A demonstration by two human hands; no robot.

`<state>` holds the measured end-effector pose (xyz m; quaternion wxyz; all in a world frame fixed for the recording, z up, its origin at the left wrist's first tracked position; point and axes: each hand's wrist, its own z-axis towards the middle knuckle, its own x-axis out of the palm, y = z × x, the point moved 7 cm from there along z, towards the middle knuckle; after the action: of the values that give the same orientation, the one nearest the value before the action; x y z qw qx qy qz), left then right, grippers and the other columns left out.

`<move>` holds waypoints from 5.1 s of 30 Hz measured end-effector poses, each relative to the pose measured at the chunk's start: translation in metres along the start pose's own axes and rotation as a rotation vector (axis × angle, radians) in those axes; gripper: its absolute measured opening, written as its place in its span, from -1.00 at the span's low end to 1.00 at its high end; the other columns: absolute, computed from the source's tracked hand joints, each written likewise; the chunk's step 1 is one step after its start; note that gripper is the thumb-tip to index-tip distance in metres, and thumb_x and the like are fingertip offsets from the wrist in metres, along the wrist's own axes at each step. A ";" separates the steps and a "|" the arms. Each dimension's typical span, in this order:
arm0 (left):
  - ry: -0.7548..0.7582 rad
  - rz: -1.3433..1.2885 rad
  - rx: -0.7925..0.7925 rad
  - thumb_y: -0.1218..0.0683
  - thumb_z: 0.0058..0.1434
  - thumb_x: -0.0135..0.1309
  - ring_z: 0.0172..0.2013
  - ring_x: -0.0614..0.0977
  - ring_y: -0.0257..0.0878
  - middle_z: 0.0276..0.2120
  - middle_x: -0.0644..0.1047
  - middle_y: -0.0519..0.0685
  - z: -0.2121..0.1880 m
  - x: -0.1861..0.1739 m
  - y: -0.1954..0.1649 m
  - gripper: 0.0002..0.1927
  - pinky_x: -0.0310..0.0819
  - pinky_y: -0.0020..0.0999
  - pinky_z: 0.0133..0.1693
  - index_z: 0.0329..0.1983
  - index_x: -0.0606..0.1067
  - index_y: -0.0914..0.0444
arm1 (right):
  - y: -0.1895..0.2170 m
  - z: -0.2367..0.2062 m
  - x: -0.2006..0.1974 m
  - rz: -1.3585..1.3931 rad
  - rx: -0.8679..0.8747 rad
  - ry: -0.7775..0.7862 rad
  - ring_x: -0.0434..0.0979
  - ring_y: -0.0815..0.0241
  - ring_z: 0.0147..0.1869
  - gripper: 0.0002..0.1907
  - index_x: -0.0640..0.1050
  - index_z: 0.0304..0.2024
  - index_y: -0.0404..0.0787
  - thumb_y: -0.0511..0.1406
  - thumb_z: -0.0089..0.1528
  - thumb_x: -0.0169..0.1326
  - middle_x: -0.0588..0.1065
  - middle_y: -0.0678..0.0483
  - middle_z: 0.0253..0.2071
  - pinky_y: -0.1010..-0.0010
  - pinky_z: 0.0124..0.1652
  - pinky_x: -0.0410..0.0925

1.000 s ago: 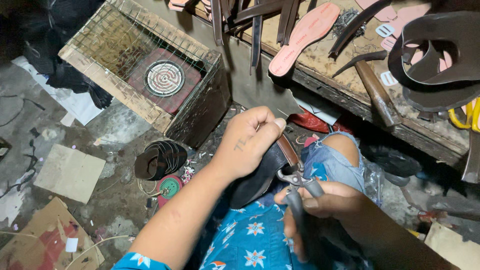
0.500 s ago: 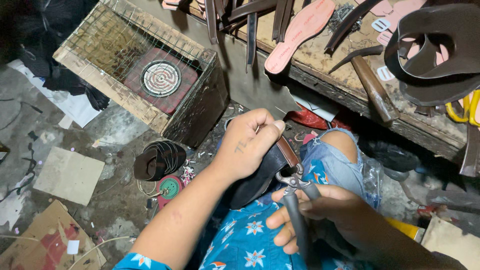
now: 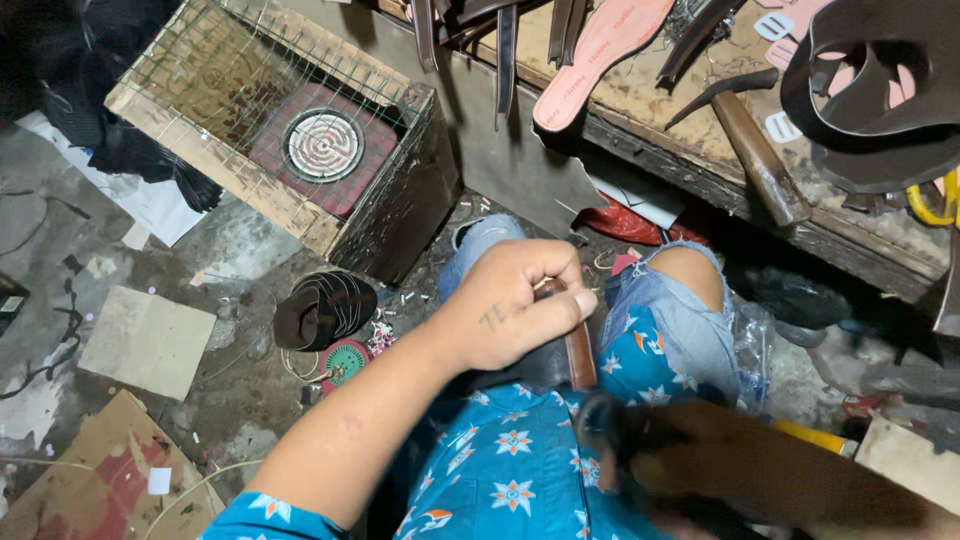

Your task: The person sits on the floor holding a shoe assembled on a wooden last, uses pincers to grip and pull the upper material, and hammers the sole edge with a hammer to set it. They then pull the finished shoe off the last, place it on a shelf with other completed shoes, and pick up and handle a pink insole.

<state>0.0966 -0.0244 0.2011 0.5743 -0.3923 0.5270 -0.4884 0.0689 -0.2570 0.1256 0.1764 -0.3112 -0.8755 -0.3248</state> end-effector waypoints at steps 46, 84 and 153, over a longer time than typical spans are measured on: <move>-0.281 0.004 -0.132 0.03 0.30 0.09 -0.48 0.44 -0.45 -0.56 0.47 -0.15 0.021 -0.024 0.048 -0.71 0.37 -0.41 -0.40 -0.48 0.44 0.28 | 0.069 0.037 0.026 0.290 -0.294 -0.018 0.66 -0.08 0.06 -0.26 0.25 0.39 -0.42 -0.25 0.18 0.00 0.51 -0.37 0.21 0.19 0.01 0.52; -0.317 -0.181 -0.123 0.04 0.37 0.04 -0.43 0.38 -0.44 -0.51 0.39 -0.20 0.036 -0.065 0.070 -0.69 0.29 -0.43 -0.35 -0.48 0.41 0.27 | 0.028 0.012 -0.020 -0.071 -0.398 -0.185 0.56 0.24 -0.14 -0.40 0.42 0.32 -0.18 -0.18 0.25 0.16 0.58 0.03 -0.11 0.42 -0.10 0.42; -0.934 -1.503 -0.174 -0.09 0.13 -0.10 -0.35 0.60 -0.06 -0.40 0.59 0.07 -0.040 -0.086 0.162 -0.65 0.52 -0.14 -0.19 -0.41 0.52 0.27 | 0.086 0.037 -0.047 -0.449 -0.651 -1.045 0.53 0.22 -0.08 -0.51 0.50 0.01 -0.31 -0.34 0.04 0.29 0.53 0.06 -0.16 0.39 -0.07 0.39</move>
<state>0.0833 0.0966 0.0582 0.2263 -0.8360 -0.1227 -0.4845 0.1568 -0.2008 0.1147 -0.4474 -0.2751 -0.7466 -0.4083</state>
